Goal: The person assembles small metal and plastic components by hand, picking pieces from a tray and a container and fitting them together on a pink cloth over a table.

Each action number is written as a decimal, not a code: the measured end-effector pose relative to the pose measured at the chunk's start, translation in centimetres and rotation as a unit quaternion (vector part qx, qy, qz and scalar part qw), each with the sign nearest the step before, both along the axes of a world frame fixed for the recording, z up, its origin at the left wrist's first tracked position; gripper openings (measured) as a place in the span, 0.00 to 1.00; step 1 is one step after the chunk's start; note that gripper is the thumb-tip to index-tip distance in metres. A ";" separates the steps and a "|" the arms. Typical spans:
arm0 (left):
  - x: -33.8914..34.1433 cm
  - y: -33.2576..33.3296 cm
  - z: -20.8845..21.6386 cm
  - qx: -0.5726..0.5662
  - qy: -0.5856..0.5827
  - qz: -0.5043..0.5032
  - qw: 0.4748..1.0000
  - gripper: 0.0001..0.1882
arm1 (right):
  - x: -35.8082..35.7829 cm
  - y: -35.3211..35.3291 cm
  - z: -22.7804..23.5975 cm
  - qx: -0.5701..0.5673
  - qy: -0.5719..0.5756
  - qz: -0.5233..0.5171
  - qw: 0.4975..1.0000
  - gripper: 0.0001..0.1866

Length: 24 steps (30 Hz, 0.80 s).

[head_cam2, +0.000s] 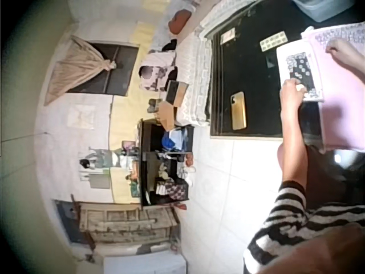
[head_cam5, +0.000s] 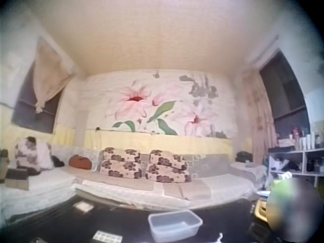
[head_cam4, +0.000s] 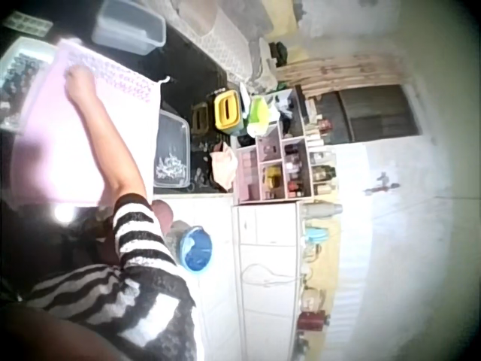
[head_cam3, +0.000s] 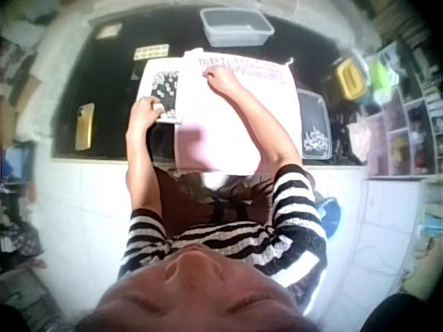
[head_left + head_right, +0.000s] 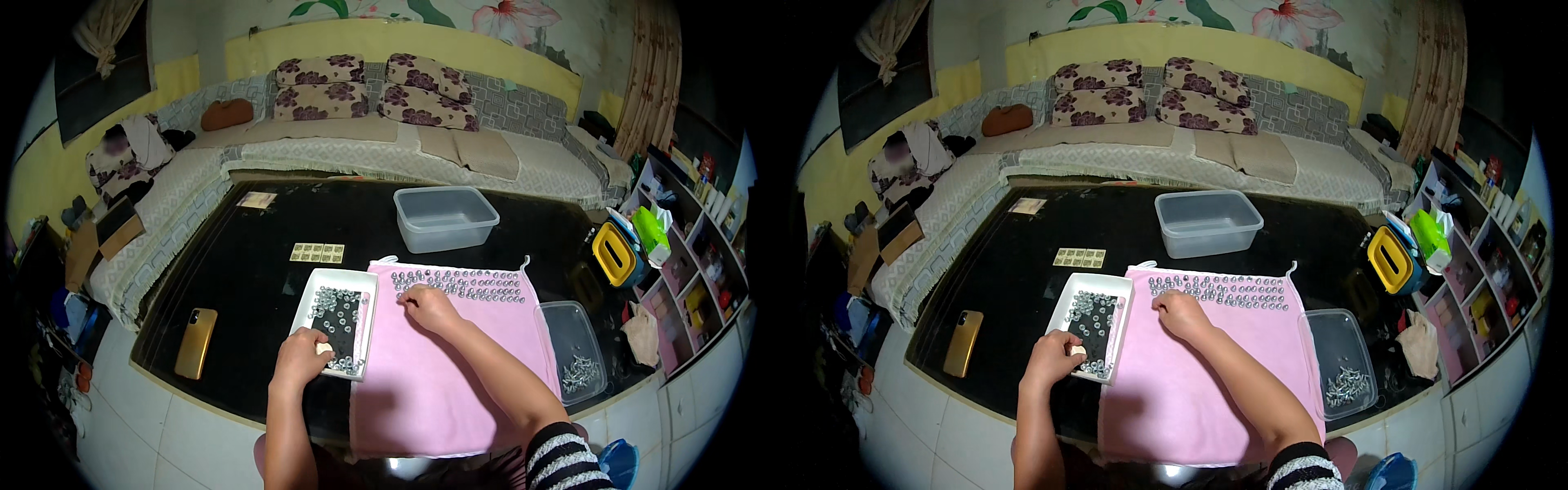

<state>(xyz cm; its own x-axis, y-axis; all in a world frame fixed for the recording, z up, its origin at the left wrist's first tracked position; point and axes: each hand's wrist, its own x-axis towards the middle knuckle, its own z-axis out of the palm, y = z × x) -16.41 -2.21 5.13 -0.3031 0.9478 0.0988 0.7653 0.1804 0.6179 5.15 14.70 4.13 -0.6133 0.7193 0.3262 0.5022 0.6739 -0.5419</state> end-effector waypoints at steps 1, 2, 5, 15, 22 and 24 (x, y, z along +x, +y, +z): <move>0.0 0.0 0.1 -0.014 -0.013 -0.003 1.000 0.15 | -0.5 0.3 -0.2 0.015 -0.007 0.002 1.000 0.07; 0.1 0.1 0.5 -0.028 -0.026 -0.006 0.999 0.15 | -0.8 0.6 -0.5 0.027 -0.012 0.014 0.999 0.06; 0.3 0.1 1.2 -0.054 -0.069 -0.019 0.996 0.15 | -1.3 1.4 -0.9 0.052 -0.051 0.039 0.997 0.05; 0.0 0.7 0.2 -0.066 -0.026 -0.087 0.994 0.15 | -2.1 1.4 -0.3 0.083 -0.094 0.070 0.990 0.07; -0.4 1.0 0.1 -0.103 -0.043 -0.083 0.990 0.12 | -2.3 1.6 -0.8 0.081 -0.090 0.064 0.991 0.08; -0.2 1.0 0.2 -0.114 -0.042 -0.076 0.990 0.11 | -2.1 1.7 -1.3 0.093 -0.064 0.070 0.991 0.07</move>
<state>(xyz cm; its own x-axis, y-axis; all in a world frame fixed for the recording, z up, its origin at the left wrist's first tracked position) -16.66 -1.20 5.34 -0.1525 0.9780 -0.1424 0.7420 0.2085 0.6372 3.02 16.42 2.86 -0.7485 0.5584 0.3576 0.4531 0.8245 -0.3390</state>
